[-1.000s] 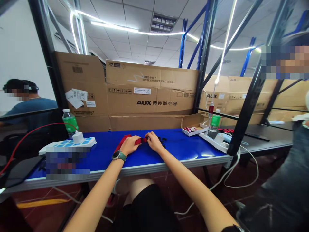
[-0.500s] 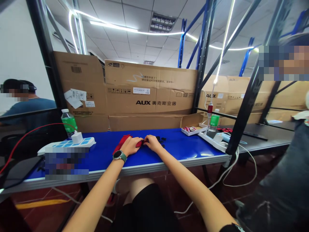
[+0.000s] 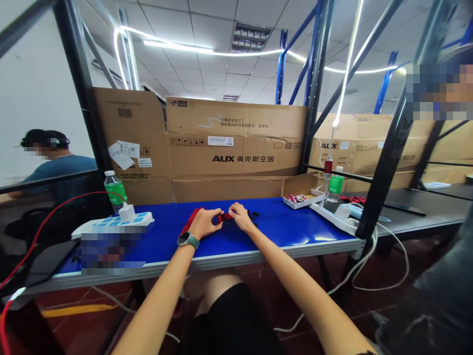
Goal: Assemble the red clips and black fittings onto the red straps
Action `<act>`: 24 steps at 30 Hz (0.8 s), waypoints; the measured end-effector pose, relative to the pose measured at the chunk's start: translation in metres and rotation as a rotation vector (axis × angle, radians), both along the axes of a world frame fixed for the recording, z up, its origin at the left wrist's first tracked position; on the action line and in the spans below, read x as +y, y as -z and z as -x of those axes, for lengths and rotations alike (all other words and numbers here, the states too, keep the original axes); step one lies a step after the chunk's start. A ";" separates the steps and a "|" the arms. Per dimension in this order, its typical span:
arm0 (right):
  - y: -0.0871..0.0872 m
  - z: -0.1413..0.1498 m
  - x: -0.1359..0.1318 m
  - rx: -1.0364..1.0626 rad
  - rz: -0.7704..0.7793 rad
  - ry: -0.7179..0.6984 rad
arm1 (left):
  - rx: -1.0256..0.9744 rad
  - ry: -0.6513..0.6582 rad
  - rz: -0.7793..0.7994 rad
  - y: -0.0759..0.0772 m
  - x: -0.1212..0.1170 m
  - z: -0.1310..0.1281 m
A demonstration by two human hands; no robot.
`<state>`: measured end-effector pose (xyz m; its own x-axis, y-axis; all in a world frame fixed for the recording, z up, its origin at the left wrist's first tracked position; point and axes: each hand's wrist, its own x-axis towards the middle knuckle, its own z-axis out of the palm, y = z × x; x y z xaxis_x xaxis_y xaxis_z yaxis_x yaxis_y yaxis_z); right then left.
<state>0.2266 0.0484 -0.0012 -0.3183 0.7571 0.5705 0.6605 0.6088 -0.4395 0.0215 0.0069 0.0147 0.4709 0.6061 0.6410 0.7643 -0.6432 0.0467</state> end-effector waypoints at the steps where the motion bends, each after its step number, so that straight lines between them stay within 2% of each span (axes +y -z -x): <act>1: 0.000 0.000 -0.002 -0.027 -0.013 -0.010 | 0.015 0.011 0.011 0.000 -0.001 0.001; 5: 0.003 0.001 -0.007 -0.124 -0.089 -0.077 | 0.033 0.049 0.063 0.001 -0.001 0.002; 9: 0.001 -0.002 0.005 0.098 -0.079 -0.122 | -0.129 0.043 0.106 0.002 0.000 0.001; 14: 0.000 -0.007 0.018 0.323 0.006 -0.302 | -0.265 0.062 0.132 0.004 0.001 0.005; 20: 0.006 -0.004 0.013 0.144 -0.062 -0.226 | -0.256 0.127 0.173 0.006 0.003 0.008; 24: 0.003 -0.003 0.014 0.217 -0.118 -0.244 | -0.316 0.147 0.176 0.007 0.006 0.002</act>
<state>0.2294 0.0624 -0.0046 -0.3437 0.5980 0.7241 0.3879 0.7926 -0.4705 0.0193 0.0134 0.0078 0.3570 0.6606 0.6605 0.5948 -0.7059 0.3846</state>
